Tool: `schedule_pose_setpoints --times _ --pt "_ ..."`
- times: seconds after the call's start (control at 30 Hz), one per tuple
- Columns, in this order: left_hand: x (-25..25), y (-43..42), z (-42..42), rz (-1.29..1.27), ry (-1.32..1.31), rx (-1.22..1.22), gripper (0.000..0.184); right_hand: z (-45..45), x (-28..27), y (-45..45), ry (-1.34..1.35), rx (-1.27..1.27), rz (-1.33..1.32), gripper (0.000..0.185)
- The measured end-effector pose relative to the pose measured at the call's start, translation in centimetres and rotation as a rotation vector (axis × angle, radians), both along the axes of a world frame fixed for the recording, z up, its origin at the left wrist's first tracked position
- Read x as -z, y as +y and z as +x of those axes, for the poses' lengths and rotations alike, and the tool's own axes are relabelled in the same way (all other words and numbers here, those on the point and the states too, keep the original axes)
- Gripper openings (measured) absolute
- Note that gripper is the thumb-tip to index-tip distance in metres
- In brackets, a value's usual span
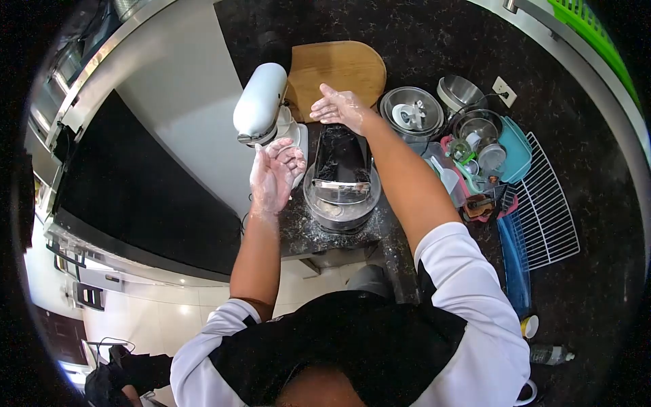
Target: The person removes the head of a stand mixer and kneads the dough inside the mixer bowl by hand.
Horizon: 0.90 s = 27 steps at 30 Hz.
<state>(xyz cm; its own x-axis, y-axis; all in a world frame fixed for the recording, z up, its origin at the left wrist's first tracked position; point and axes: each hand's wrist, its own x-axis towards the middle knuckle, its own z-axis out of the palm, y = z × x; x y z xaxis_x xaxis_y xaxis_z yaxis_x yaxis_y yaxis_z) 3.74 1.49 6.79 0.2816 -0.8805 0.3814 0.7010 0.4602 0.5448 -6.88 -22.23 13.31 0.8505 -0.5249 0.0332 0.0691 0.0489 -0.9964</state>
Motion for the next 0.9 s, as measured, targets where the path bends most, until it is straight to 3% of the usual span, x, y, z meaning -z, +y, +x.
schedule_pose_setpoints --times 0.07,0.43,0.67,0.73,0.83,0.9 --pt "-0.2 0.3 0.1 -0.010 -0.015 -0.002 0.061 0.7 0.1 0.1 0.099 -0.057 -0.021 0.060" --pt "0.4 0.7 -0.3 0.004 0.017 -0.032 0.060 -3.9 1.3 7.9 0.103 -0.276 -0.082 0.045" --pt "0.7 1.0 -0.7 -0.021 -0.024 -0.058 0.057 -8.9 2.8 11.3 -0.029 -0.394 -0.219 0.039" --pt "0.6 1.1 -1.1 0.028 -0.060 -0.127 0.054 -11.3 3.3 11.5 -0.258 -0.453 0.116 0.036" --pt "0.5 1.1 -1.6 0.074 -0.197 -0.164 0.046 -14.3 6.4 8.1 -0.452 -0.292 0.093 0.036" --pt "0.6 1.3 -2.1 0.139 -0.342 -0.187 0.038 -15.2 10.0 4.5 -0.681 0.139 0.332 0.028"
